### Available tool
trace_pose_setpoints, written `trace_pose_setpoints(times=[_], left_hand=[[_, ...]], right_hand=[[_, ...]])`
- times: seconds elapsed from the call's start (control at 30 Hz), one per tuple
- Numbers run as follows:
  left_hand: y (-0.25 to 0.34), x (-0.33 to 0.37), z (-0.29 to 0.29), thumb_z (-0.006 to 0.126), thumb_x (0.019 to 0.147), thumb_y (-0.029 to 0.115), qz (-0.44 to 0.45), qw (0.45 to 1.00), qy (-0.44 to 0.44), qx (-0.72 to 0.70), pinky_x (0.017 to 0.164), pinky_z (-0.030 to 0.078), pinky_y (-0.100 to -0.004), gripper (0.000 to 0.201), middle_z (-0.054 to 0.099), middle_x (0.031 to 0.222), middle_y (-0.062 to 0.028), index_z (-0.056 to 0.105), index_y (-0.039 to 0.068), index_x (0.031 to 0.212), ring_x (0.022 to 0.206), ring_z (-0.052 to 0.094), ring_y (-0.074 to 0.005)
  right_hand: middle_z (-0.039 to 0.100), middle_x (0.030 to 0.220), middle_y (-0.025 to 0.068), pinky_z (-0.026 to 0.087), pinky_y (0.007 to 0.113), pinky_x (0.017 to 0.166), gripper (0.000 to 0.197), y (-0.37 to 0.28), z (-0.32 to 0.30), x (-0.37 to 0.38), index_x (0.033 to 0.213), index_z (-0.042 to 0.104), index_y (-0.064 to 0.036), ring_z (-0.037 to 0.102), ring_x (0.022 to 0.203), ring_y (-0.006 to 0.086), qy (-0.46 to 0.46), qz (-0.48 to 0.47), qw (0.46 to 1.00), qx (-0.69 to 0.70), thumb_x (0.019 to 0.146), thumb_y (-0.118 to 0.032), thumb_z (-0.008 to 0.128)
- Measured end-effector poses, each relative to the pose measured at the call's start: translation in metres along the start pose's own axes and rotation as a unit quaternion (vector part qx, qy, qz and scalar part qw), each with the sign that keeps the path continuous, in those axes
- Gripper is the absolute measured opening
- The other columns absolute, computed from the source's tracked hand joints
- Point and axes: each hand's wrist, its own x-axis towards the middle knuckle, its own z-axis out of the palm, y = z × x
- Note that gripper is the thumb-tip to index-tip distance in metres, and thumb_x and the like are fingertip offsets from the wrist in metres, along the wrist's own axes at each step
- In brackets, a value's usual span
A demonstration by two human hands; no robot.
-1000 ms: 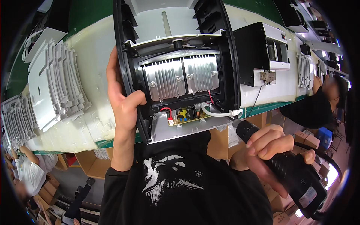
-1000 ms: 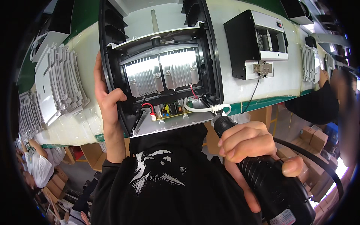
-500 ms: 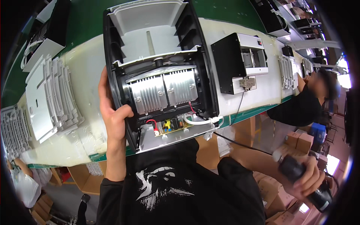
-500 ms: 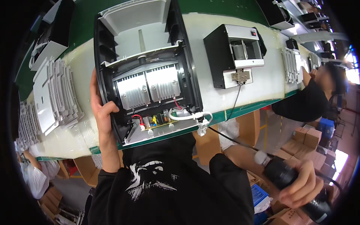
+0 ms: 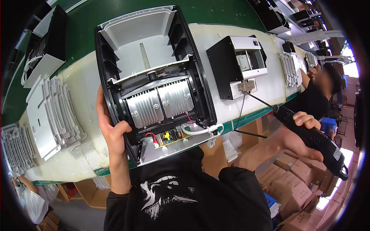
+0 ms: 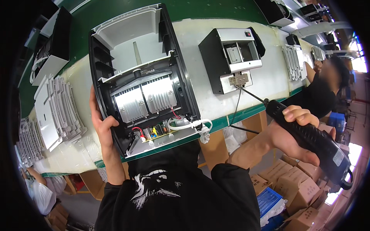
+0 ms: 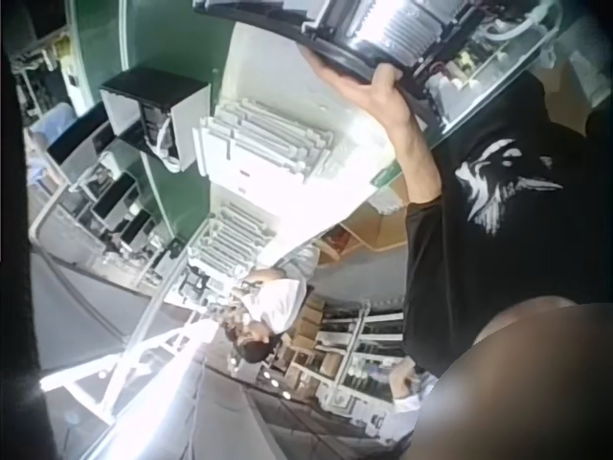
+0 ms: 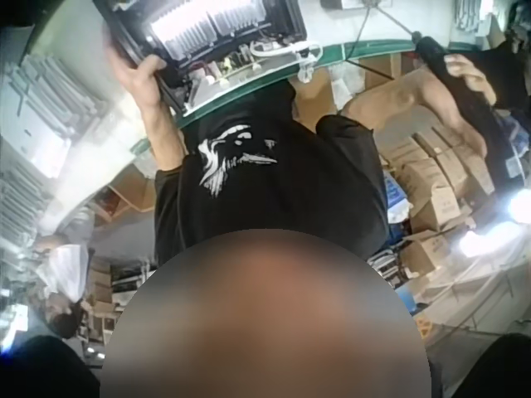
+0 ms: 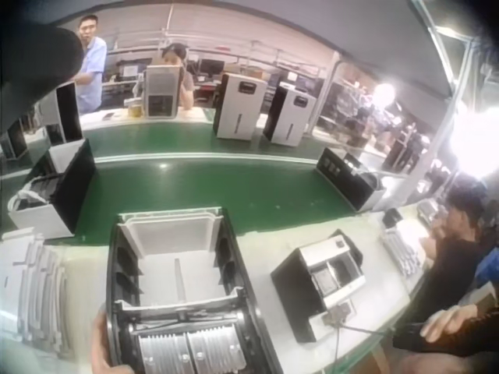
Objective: Assembling the internal components and chassis of an electronic device using an electric screwdriver on a factory line.
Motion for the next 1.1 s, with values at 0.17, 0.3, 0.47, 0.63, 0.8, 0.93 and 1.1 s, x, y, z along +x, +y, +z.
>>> trace_pose_setpoints(times=[0.17,0.3,0.47,0.63,0.8,0.93,1.1], left_hand=[[0.000,0.001,0.000,0.046,0.044,0.004,-0.006,1.000,0.005,0.013,0.091,0.036,-0.0209,0.097,0.048,0.123,-0.0118,0.029,-0.003,0.139,0.106,0.048,-0.0199],[-0.001,0.001,0.000,0.047,0.043,0.007,0.006,1.000,0.008,0.023,0.095,0.035,-0.0225,0.098,0.046,0.124,-0.0123,0.029,-0.004,0.139,0.108,0.047,-0.0210],[-0.002,0.001,0.001,0.047,0.043,0.008,0.009,0.999,0.007,0.038,0.098,0.032,-0.0244,0.099,0.044,0.128,-0.0140,0.028,-0.004,0.139,0.113,0.046,-0.0226],[-0.003,0.001,-0.002,0.047,0.043,0.007,0.010,0.999,0.007,0.037,0.099,0.032,-0.0247,0.099,0.044,0.128,-0.0142,0.029,-0.004,0.139,0.114,0.046,-0.0230],[0.001,0.001,-0.001,0.048,0.043,0.006,0.005,0.999,0.012,0.030,0.098,0.032,-0.0240,0.098,0.046,0.125,-0.0133,0.030,-0.004,0.139,0.112,0.046,-0.0230],[-0.003,0.002,-0.004,0.049,0.046,0.003,0.026,1.000,-0.017,0.005,0.097,0.033,-0.0238,0.095,0.047,0.123,-0.0129,0.030,-0.001,0.139,0.111,0.046,-0.0227],[-0.006,0.003,-0.005,0.049,0.049,0.001,0.029,0.998,-0.043,-0.030,0.105,0.027,-0.0282,0.093,0.042,0.130,-0.0157,0.027,-0.002,0.139,0.121,0.041,-0.0250]], right_hand=[[0.050,0.070,0.0094,0.041,0.035,0.055,0.093,-0.013,-0.004,-0.003,0.083,0.054,0.0031,0.049,0.056,0.0224,-0.004,-0.016,0.999,-0.049,0.068,-0.087,0.036],[0.050,0.070,0.0094,0.041,0.035,0.055,0.093,-0.009,-0.006,0.000,0.084,0.054,0.0034,0.049,0.057,0.0227,0.006,-0.041,0.998,-0.037,0.068,-0.087,0.036],[0.052,0.072,0.0103,0.041,0.036,0.053,0.090,0.010,-0.009,0.003,0.086,0.054,0.0024,0.051,0.055,0.0231,0.006,0.006,0.999,-0.035,0.071,-0.084,0.038],[0.054,0.066,0.0090,0.043,0.031,0.051,0.086,0.031,-0.008,0.040,0.077,0.054,-0.0023,0.051,0.049,0.0185,-0.087,0.121,0.987,-0.069,0.073,-0.085,0.030],[0.053,0.063,0.0088,0.043,0.030,0.045,0.056,0.071,0.054,0.066,0.111,0.047,-0.0070,0.048,0.047,0.0184,0.000,0.108,0.970,-0.218,0.088,-0.058,0.046],[0.054,0.062,0.0099,0.043,0.028,0.042,0.041,0.083,0.082,0.070,0.087,0.044,-0.0024,0.051,0.045,0.0183,-0.012,0.118,0.947,-0.299,0.094,-0.043,0.046],[0.052,0.061,0.0078,0.042,0.027,0.041,0.044,0.080,0.056,0.045,0.103,0.045,-0.0034,0.051,0.046,0.0172,0.015,0.160,0.947,-0.278,0.093,-0.046,0.047]])
